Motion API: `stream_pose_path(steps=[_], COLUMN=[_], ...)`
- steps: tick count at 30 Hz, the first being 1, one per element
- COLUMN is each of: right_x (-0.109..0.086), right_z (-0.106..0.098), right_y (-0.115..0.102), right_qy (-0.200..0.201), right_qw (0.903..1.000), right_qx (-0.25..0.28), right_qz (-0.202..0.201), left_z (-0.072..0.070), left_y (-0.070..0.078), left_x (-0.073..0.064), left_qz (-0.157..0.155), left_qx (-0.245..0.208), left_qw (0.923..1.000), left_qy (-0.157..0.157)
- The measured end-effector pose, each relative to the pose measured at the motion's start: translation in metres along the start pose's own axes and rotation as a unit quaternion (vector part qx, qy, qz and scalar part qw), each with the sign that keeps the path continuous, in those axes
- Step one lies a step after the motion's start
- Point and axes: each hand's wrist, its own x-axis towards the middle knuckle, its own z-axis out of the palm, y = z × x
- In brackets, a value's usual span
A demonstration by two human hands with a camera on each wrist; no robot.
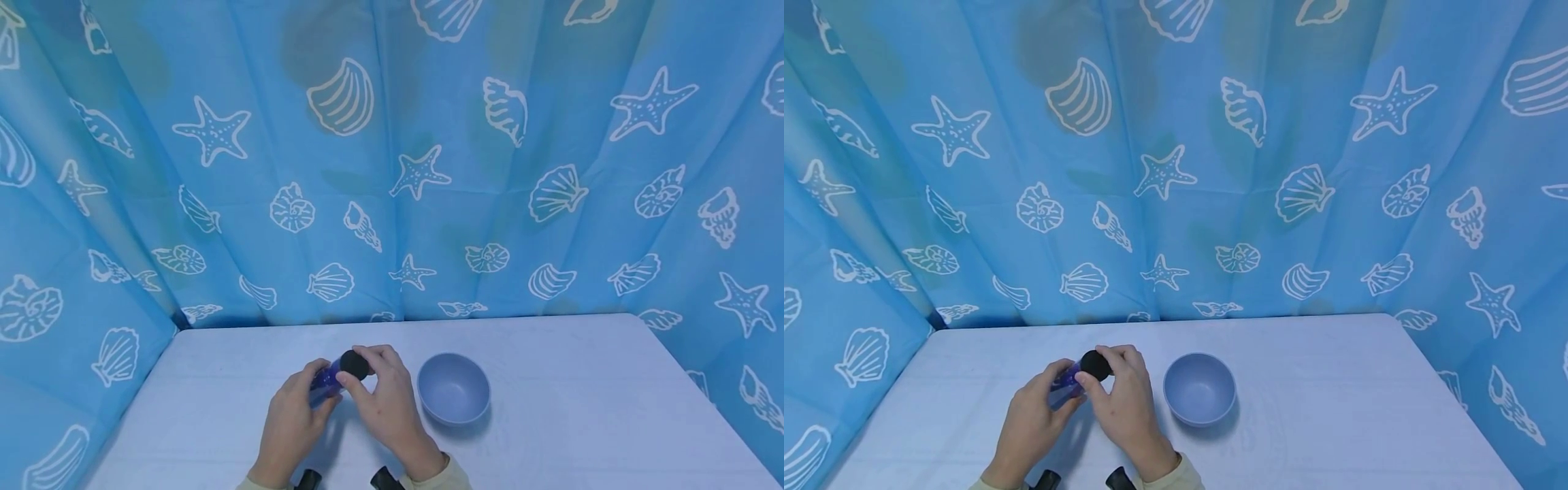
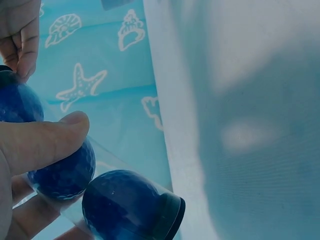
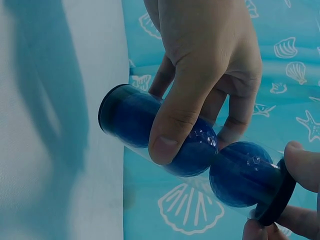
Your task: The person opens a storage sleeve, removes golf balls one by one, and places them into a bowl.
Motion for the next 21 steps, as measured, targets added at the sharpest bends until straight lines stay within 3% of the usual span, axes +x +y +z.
stream_pose_path(steps=[13,21], right_x=[0.0019,0.0022], right_z=[-0.0019,-0.0023], right_y=[0.0033,0.0029], right_qy=[-0.005,-0.008], right_qw=[0.9995,0.9993], right_qx=[-0.007,-0.011], right_qz=[-0.031,-0.035], left_z=[-0.0024,-0.0014], left_y=[-0.0029,-0.0037], left_x=[0.0020,0.0023], left_qz=[0.020,0.010], left_qx=[-0.014,-0.013], left_qw=[0.9995,0.9996], left_qy=[-0.021,-0.024])
